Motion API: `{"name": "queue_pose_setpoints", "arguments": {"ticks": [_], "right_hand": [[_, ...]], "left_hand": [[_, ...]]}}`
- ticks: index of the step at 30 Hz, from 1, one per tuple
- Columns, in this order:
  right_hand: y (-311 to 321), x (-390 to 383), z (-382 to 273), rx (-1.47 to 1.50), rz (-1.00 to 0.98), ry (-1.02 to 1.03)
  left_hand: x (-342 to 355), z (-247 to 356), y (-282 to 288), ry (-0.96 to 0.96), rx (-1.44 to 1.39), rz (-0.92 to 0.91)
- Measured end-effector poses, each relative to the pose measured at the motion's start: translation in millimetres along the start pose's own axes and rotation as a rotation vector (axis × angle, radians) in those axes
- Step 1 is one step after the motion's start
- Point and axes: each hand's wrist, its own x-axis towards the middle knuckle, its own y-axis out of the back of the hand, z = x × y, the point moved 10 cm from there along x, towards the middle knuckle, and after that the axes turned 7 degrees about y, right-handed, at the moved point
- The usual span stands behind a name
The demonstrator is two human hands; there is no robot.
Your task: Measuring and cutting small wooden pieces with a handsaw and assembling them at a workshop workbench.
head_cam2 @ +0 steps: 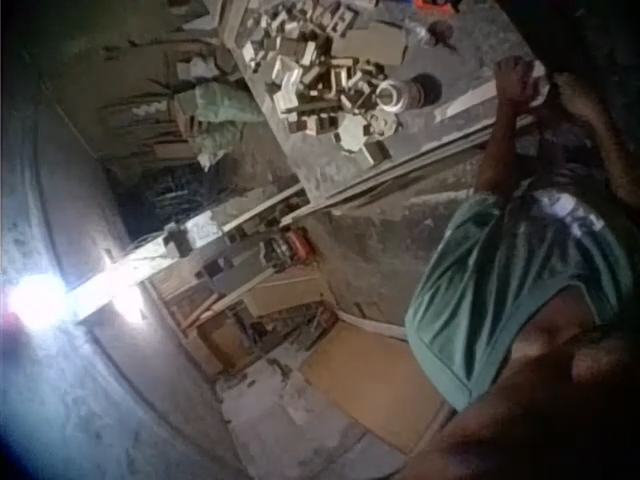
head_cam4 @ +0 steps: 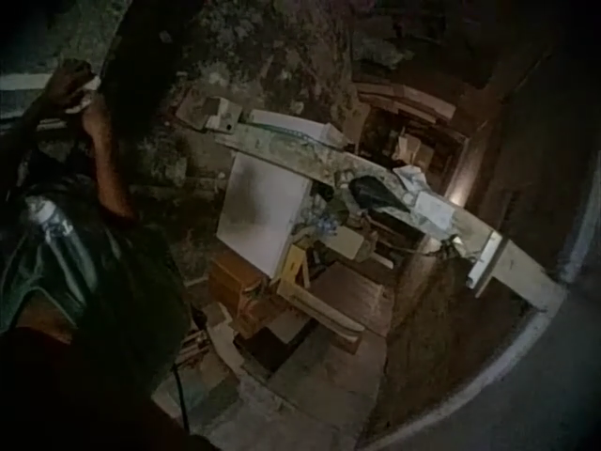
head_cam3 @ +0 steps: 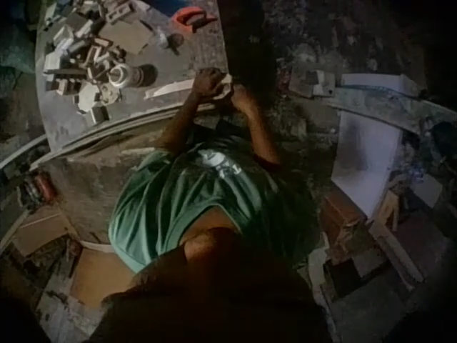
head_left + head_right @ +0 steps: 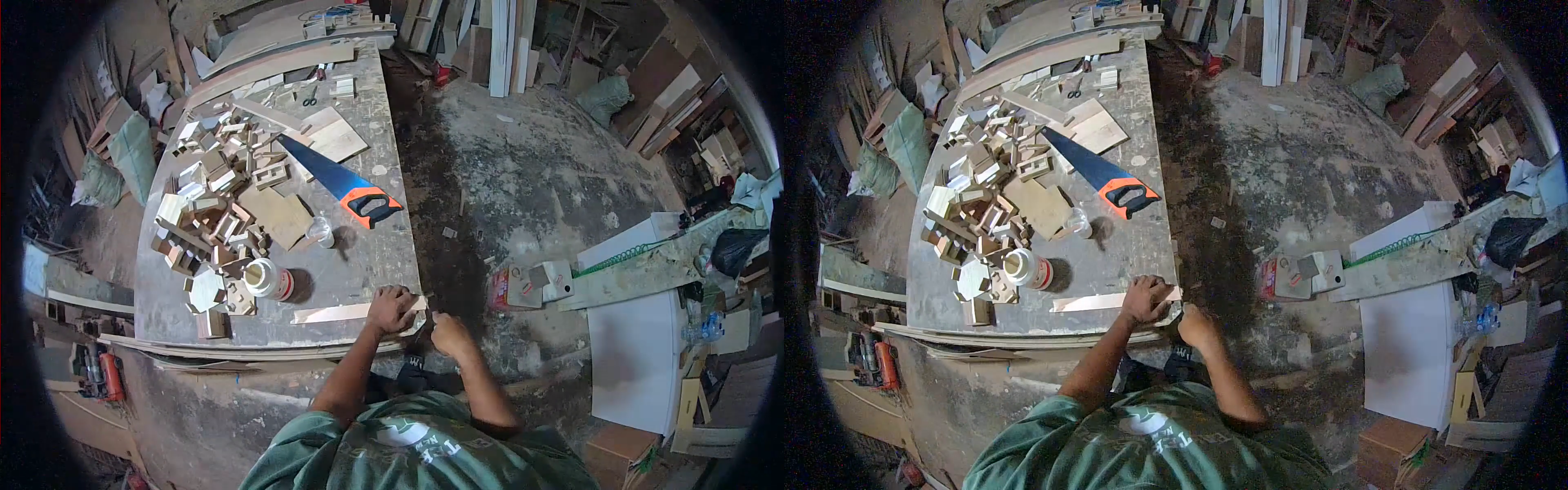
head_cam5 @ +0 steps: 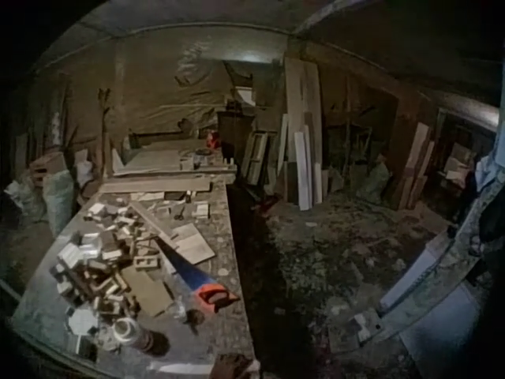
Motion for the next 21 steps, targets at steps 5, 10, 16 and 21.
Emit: {"name": "queue_pose_setpoints", "arguments": {"ticks": [5, 10, 16, 21], "right_hand": [[-7.7, 18.2, 3.2, 0.024, -0.026, 0.060], [-18.1, 33.2, 15.9, -0.030, 0.053, 0.074], [-15.6, 23.5, -0.2, -0.044, -0.021, 0.091], [-21.8, 35.5, 6.2, -0.072, 0.000, 0.114]], "left_hand": [[2.9, 2.5, -3.5, 0.020, -0.065, -0.042], [1.9, -2.6, -5.8, -0.008, -0.038, -0.008], [0.8, -4.2, -10.1, 0.021, -0.051, -0.061], [-1.0, -5.9, -6.6, 0.024, -0.030, -0.033]]}}
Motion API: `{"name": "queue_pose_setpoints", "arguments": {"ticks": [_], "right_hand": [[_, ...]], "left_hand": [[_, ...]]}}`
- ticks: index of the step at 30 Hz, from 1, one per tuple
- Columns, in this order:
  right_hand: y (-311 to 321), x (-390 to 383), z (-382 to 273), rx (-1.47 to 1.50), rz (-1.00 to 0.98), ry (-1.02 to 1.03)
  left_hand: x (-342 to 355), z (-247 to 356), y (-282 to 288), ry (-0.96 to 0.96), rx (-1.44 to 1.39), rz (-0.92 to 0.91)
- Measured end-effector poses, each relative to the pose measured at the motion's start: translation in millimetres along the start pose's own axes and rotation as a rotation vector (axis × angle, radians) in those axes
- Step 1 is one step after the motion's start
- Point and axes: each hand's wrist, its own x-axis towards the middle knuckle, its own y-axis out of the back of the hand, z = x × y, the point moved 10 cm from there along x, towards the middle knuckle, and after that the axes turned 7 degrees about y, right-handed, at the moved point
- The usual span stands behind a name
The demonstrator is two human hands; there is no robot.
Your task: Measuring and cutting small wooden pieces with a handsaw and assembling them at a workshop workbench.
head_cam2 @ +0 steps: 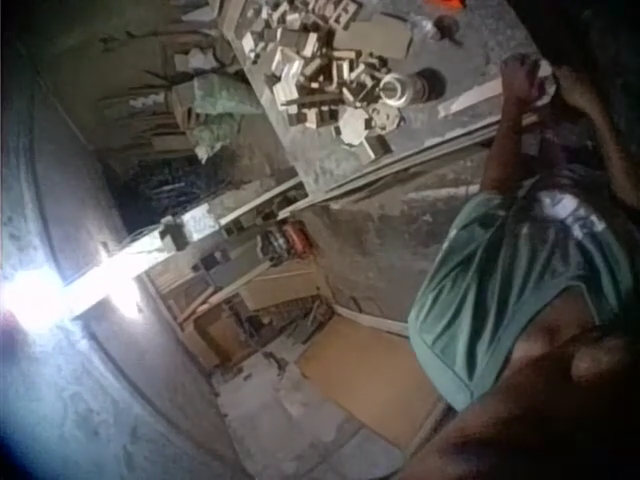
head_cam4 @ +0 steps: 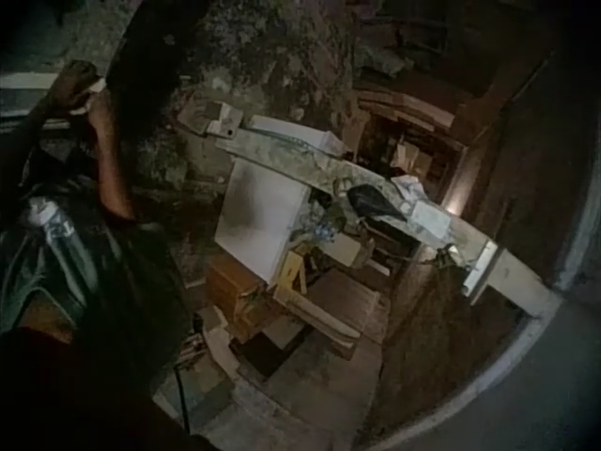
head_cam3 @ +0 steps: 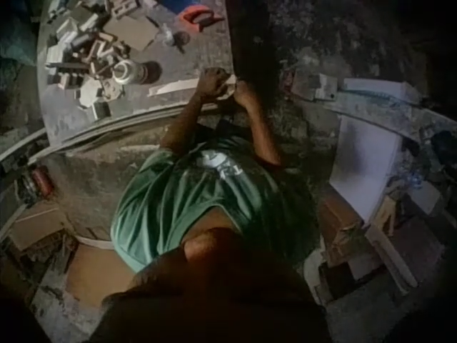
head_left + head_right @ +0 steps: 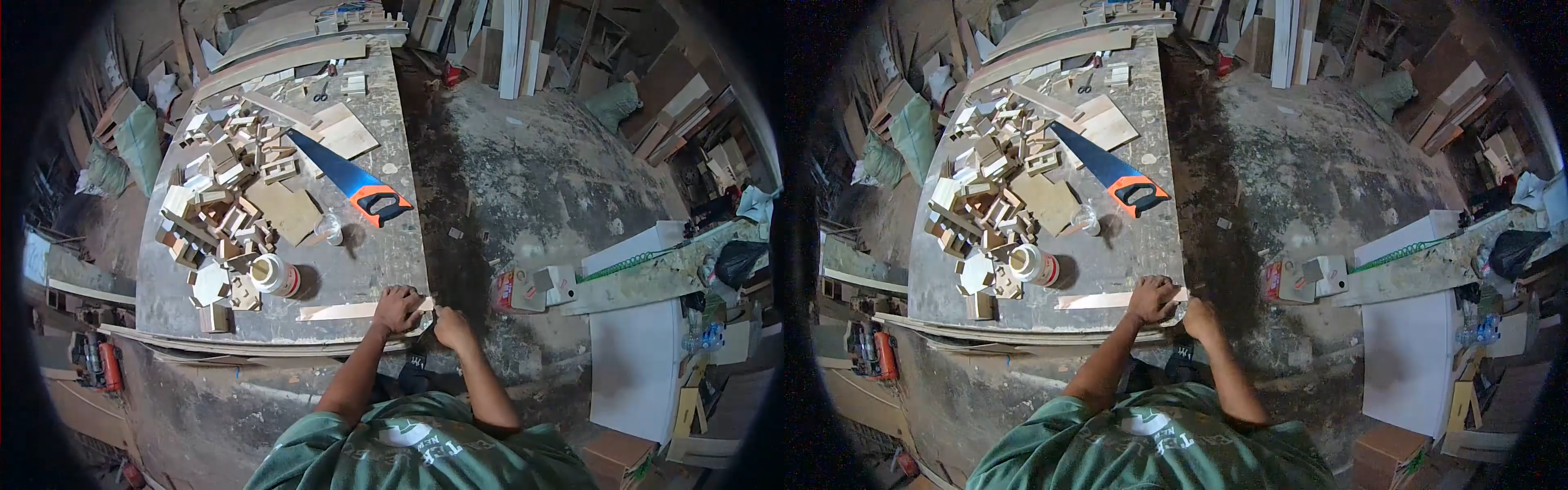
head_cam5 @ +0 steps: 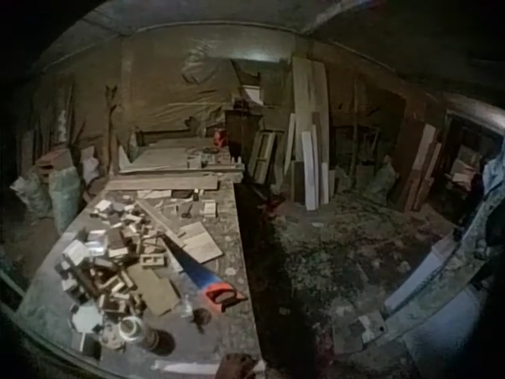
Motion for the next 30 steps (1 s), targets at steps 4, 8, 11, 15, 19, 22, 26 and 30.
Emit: {"name": "queue_pose_setpoints", "arguments": {"ticks": [4, 8, 11, 15, 19, 22, 26, 30], "right_hand": [[-21.7, 20.4, 24.4, -0.048, 0.031, -0.017], [-27.8, 24.7, 24.3, 0.017, 0.056, -0.002], [-22.3, 20.5, 23.6, -0.066, 0.064, -0.033], [-20.2, 24.4, 24.3, 0.030, 0.124, -0.009], [-36.5, 18.2, 14.8, -0.107, -0.072, 0.054], [-53.3, 17.5, 14.2, -0.109, -0.123, 0.100], [-1.0, -6.7, -1.2, -0.073, 0.005, -0.038], [-6.3, -3.4, 18.3, -0.032, 0.070, -0.044]], "left_hand": [[2.9, 2.7, 1.4, 0.010, -0.051, -0.015], [-0.6, 0.3, 2.5, -0.014, -0.024, 0.029], [1.8, 2.9, 5.5, -0.009, -0.058, 0.023], [-1.7, 2.6, 4.9, -0.004, -0.052, 0.030], [2.4, 4.8, 1.0, -0.019, -0.039, 0.015], [4.7, 3.7, 7.1, -0.027, -0.061, 0.041], [-1.4, -4.6, -1.8, 0.005, -0.004, -0.003], [3.7, 6.6, 3.9, -0.007, -0.010, 0.002]]}}
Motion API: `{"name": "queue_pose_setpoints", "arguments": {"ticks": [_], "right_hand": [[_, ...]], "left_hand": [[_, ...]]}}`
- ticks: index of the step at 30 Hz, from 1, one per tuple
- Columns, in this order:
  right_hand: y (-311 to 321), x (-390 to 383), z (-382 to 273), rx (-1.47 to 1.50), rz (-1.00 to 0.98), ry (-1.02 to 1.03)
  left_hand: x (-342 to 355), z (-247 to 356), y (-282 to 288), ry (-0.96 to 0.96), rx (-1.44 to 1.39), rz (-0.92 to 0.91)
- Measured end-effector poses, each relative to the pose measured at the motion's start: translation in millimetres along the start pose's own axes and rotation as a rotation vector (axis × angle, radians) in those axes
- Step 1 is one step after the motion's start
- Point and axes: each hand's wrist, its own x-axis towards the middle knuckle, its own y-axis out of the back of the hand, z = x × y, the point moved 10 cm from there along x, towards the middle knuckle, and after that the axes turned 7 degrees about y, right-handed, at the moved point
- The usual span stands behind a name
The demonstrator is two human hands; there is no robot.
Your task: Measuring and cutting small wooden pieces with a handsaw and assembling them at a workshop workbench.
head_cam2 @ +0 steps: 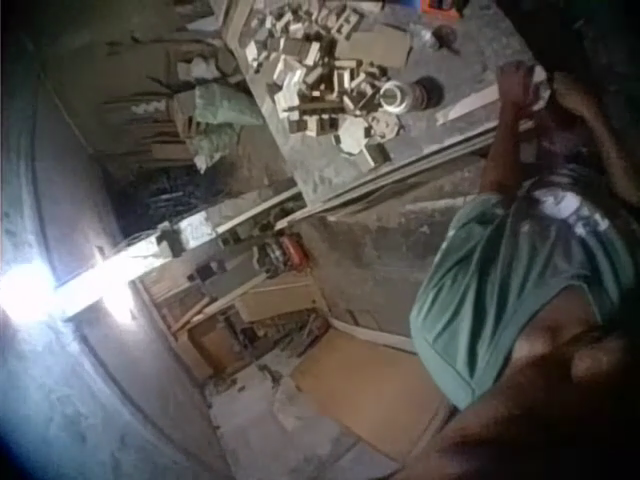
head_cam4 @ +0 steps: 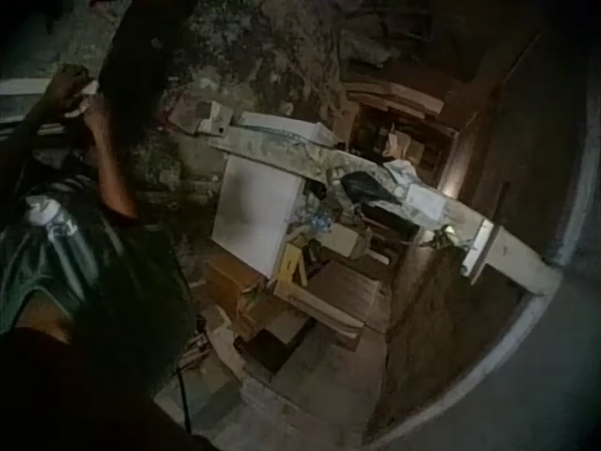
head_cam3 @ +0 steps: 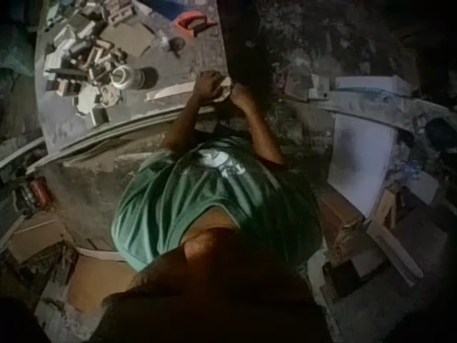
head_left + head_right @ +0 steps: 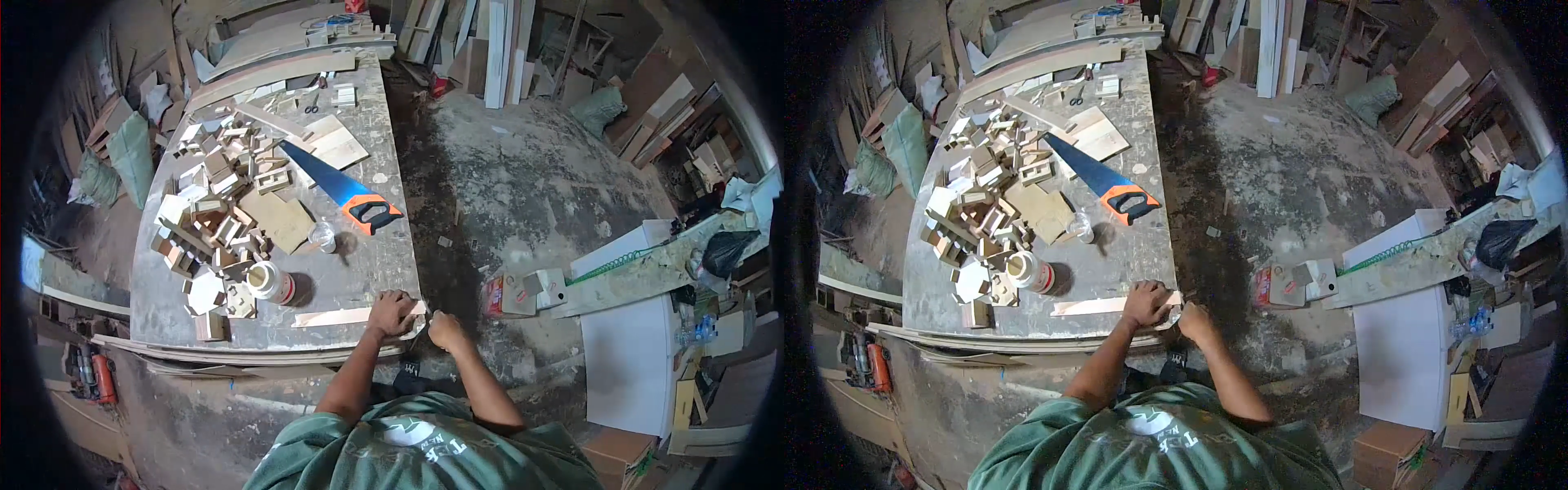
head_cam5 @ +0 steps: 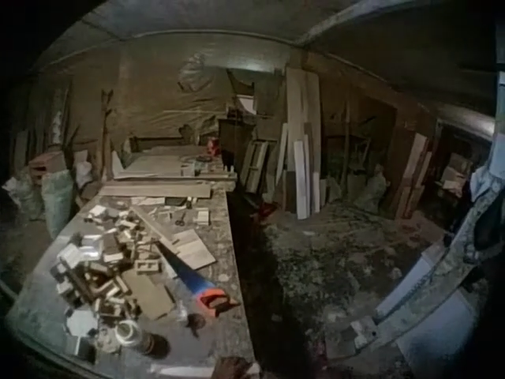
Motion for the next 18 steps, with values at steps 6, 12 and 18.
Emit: {"name": "queue_pose_setpoints", "arguments": {"ticks": [6, 12, 18], "right_hand": [[-21.7, 4.8, 15.1, -0.102, 0.090, 0.012], [-15.8, 5.1, -4.9, -0.109, -0.006, -0.010], [-17.5, -3.8, 11.1, -0.048, 0.012, -0.092]], "left_hand": [[-2.7, 0.0, 0.6, -0.019, -0.056, 0.027], [-6.2, -6.4, -2.5, 0.005, -0.009, 0.014], [-4.2, -0.7, 4.0, -0.013, -0.059, 0.021]]}}
